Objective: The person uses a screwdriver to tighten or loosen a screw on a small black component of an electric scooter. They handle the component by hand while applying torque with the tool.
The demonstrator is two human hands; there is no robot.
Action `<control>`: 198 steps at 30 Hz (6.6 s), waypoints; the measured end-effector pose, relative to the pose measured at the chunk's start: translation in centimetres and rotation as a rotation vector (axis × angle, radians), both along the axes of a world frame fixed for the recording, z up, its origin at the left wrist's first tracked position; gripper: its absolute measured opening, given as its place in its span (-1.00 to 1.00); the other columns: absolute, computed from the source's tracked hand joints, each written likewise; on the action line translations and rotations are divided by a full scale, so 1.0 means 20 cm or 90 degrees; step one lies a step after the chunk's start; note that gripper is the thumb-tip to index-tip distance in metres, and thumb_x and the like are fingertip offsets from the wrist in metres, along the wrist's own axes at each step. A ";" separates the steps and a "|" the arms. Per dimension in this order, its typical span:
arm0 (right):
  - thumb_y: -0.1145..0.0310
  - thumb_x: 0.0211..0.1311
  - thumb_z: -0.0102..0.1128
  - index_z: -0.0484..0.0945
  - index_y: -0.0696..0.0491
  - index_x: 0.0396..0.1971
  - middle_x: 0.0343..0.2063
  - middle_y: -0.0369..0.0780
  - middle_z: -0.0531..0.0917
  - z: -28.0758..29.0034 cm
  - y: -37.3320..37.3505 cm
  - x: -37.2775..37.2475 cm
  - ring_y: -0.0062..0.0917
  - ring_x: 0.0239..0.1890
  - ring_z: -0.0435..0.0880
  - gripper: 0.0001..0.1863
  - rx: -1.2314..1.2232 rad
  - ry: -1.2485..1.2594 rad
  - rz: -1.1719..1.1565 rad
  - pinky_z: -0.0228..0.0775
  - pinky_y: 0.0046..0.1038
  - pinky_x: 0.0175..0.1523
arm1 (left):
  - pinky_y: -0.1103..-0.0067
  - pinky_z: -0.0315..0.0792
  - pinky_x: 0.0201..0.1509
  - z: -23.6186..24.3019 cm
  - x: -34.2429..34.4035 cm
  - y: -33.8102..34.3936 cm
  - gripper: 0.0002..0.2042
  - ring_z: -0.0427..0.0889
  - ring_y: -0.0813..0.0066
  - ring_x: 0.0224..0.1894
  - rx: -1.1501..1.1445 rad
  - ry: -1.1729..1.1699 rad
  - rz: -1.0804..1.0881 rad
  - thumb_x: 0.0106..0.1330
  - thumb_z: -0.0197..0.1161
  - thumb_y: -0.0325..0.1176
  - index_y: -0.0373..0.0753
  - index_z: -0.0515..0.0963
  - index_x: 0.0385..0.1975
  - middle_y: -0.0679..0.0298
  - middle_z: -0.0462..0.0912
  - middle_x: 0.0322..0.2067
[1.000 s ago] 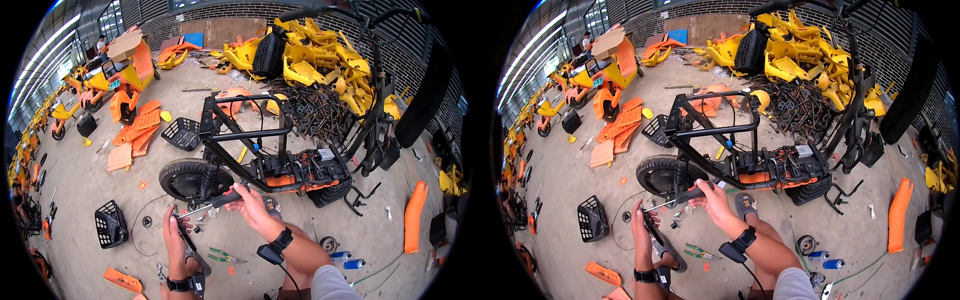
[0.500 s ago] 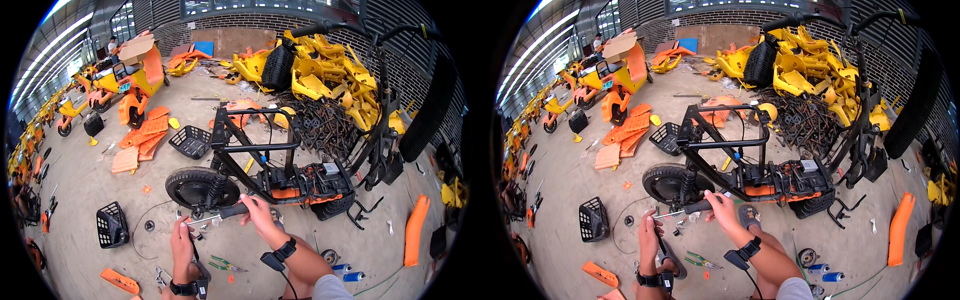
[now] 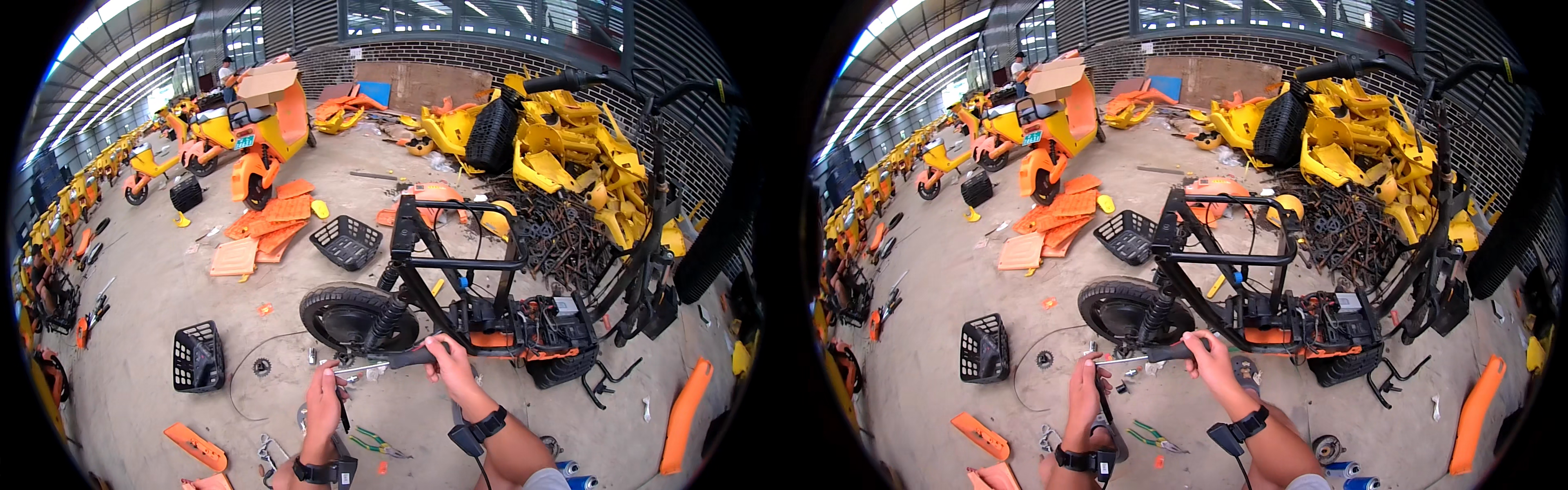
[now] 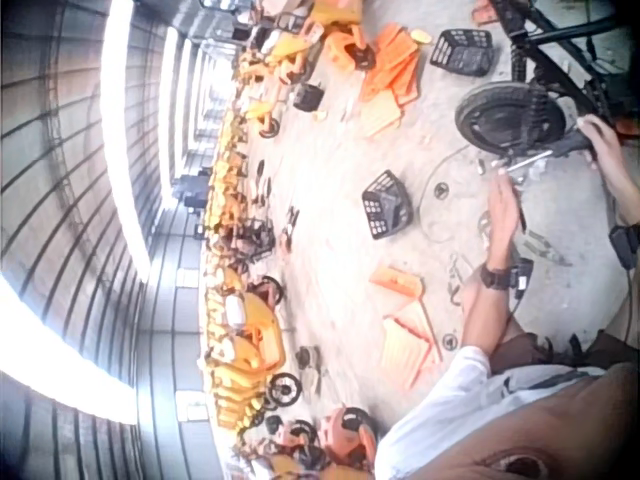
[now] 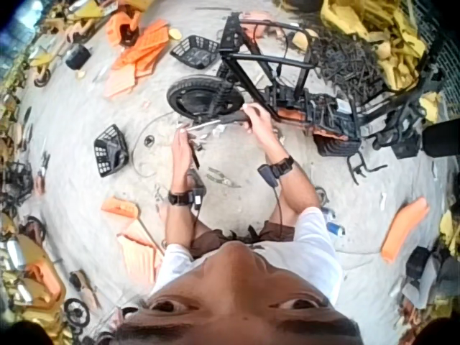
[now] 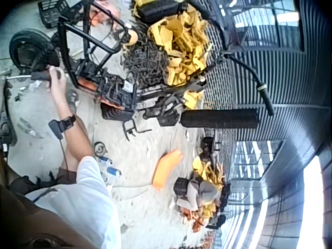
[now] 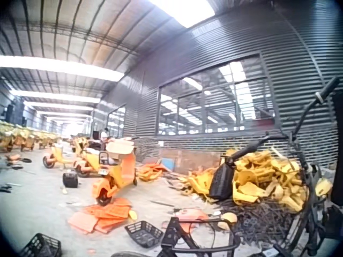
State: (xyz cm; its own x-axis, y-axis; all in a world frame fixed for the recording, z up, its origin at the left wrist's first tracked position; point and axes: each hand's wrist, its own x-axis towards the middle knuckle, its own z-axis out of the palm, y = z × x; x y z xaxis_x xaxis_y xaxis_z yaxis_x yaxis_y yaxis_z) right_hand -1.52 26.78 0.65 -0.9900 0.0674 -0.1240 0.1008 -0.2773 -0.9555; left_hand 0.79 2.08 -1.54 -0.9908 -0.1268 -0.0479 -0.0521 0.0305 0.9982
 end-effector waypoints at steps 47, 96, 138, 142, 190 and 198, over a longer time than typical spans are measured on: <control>0.10 0.31 0.23 0.53 0.11 -0.40 -0.78 -0.33 0.41 -0.04 0.02 -0.01 -0.69 -0.84 0.33 -0.66 -0.023 -0.034 -0.099 0.10 -0.60 -0.75 | 0.49 0.43 -0.03 0.03 0.02 0.07 -0.61 0.57 0.38 -0.16 -0.175 0.084 -0.023 0.48 0.02 -0.23 -0.22 0.37 0.23 0.12 0.59 -0.19; 0.24 0.31 0.22 0.51 0.04 -0.34 -0.66 -0.41 0.47 -0.05 0.02 -0.01 -0.78 -0.73 0.39 -0.81 -0.038 0.047 -0.124 0.15 -0.67 -0.67 | 0.57 0.50 -0.23 0.03 0.03 0.05 -0.76 0.60 0.53 -0.31 -0.010 0.009 -0.131 0.47 0.04 -0.33 -0.20 0.41 0.07 0.23 0.59 -0.27; -0.01 0.30 0.16 0.47 0.03 -0.31 -0.55 -0.35 0.48 -0.05 0.02 -0.06 -0.66 -0.60 0.32 -0.63 -0.447 -0.104 -0.084 0.14 -0.58 -0.52 | 0.44 0.56 -0.19 0.05 -0.03 -0.07 -0.56 0.65 0.36 -0.32 0.574 -0.075 0.108 0.48 -0.11 0.05 -0.12 0.32 0.15 0.13 0.60 -0.27; 0.08 0.36 0.10 0.50 0.04 -0.08 -0.38 -0.32 0.60 -0.05 0.02 -0.07 -0.63 -0.46 0.46 -0.65 -0.514 -0.063 -0.007 0.27 -0.56 -0.40 | 0.14 0.54 -0.06 0.02 -0.07 -0.15 -0.54 0.61 0.06 -0.20 0.703 -0.070 0.271 0.48 -0.22 0.09 0.02 0.22 0.24 -0.08 0.54 -0.09; 0.27 0.25 0.15 0.54 0.28 -0.16 -0.41 -0.09 0.62 -0.08 -0.10 0.08 -0.43 -0.49 0.63 -0.65 -0.066 0.198 0.042 0.46 -0.49 -0.47 | 0.50 0.51 -0.23 0.01 -0.04 -0.11 -0.48 0.59 0.46 -0.39 0.585 -0.069 -0.088 0.51 -0.21 0.11 -0.18 0.40 0.13 0.22 0.61 -0.38; 0.26 0.27 0.14 0.56 0.27 -0.21 -0.45 -0.12 0.62 -0.03 -0.10 0.11 -0.47 -0.50 0.62 -0.67 -0.046 0.163 0.021 0.43 -0.51 -0.46 | 0.53 0.51 -0.20 0.04 -0.04 -0.06 -0.55 0.58 0.49 -0.37 0.551 -0.113 -0.118 0.49 -0.09 0.07 -0.21 0.49 0.00 0.32 0.57 -0.41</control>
